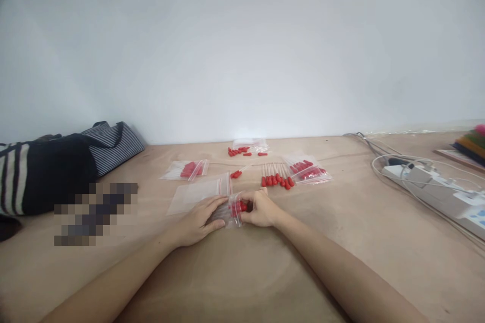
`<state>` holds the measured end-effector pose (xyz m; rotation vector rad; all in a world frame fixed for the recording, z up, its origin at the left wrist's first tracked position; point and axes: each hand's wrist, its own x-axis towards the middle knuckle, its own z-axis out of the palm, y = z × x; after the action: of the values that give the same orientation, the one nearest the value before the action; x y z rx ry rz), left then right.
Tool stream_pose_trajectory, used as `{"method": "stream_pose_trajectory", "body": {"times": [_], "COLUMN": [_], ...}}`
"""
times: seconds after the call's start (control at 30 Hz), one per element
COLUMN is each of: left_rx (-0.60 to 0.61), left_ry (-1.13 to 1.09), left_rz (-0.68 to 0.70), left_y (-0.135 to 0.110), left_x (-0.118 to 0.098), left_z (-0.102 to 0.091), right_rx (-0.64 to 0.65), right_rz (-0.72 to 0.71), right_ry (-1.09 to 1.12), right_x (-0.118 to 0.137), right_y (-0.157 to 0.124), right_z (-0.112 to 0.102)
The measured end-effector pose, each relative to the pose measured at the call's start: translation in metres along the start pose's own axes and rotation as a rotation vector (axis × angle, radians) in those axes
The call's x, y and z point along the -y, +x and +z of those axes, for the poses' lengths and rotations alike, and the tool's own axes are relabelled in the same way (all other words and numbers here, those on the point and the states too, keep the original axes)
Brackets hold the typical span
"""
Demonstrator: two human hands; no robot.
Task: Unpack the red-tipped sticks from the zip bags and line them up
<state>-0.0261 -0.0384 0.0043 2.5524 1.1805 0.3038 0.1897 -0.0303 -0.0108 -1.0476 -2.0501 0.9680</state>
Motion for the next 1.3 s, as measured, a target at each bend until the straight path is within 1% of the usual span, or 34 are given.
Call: {"method": "stream_pose_trajectory", "body": {"times": [0.1,0.2,0.27,0.37,0.47,0.53,0.67,0.77,0.83,0.9,0.97,1.0,1.03,1.07,1.13,1.2,1.3], "left_rx": [0.002,0.01,0.019,0.022,0.018,0.023,0.01,-0.047,-0.121,-0.228,-0.317,-0.335,-0.334,-0.318,-0.269,-0.233,-0.208], "left_ry": [0.003,0.007,0.008,0.011,0.011,0.007,-0.006,-0.004,0.011,0.033,0.057,0.065,0.067,0.064,0.039,-0.008,-0.052], "left_rz": [-0.007,-0.01,-0.019,-0.036,-0.039,-0.045,-0.052,-0.042,-0.03,-0.062,-0.157,-0.218,-0.277,-0.323,-0.388,-0.431,-0.461], "left_y": [0.0,0.001,0.001,0.001,0.0,0.0,0.0,0.001,0.002,0.003,0.004,0.004,0.004,0.003,0.003,0.003,0.003], "left_x": [0.0,0.0,0.0,-0.001,-0.003,-0.003,0.002,0.006,0.008,0.009,0.011,0.011,0.012,0.013,0.014,0.014,0.015], "left_z": [0.0,0.0,0.0,-0.001,-0.003,-0.003,0.0,0.003,0.003,0.001,-0.002,-0.004,-0.006,-0.008,-0.01,-0.012,-0.013], "right_rx": [0.02,-0.034,-0.064,-0.078,-0.053,-0.073,-0.256,-0.446,-0.566,-0.658,-0.732,-0.733,-0.7,-0.635,-0.463,-0.35,-0.285], "right_rz": [0.014,0.07,0.124,0.167,0.154,0.147,0.167,0.146,0.117,0.069,-0.002,-0.04,-0.066,-0.076,-0.067,-0.061,-0.065], "right_ry": [0.196,0.364,0.43,0.463,0.47,0.439,0.375,0.346,0.269,0.125,-0.112,-0.263,-0.436,-0.619,-0.931,-1.067,-1.106], "right_x": [-0.006,-0.011,-0.014,-0.018,-0.019,-0.019,-0.024,-0.029,-0.031,-0.031,-0.03,-0.029,-0.028,-0.027,-0.026,-0.025,-0.025], "right_y": [-0.001,-0.003,-0.005,-0.006,-0.008,-0.01,-0.014,-0.01,-0.003,0.007,0.016,0.02,0.023,0.025,0.029,0.03,0.03], "right_z": [-0.006,-0.017,-0.025,-0.036,-0.05,-0.064,-0.094,-0.104,-0.1,-0.089,-0.075,-0.067,-0.06,-0.053,-0.042,-0.032,-0.023]}}
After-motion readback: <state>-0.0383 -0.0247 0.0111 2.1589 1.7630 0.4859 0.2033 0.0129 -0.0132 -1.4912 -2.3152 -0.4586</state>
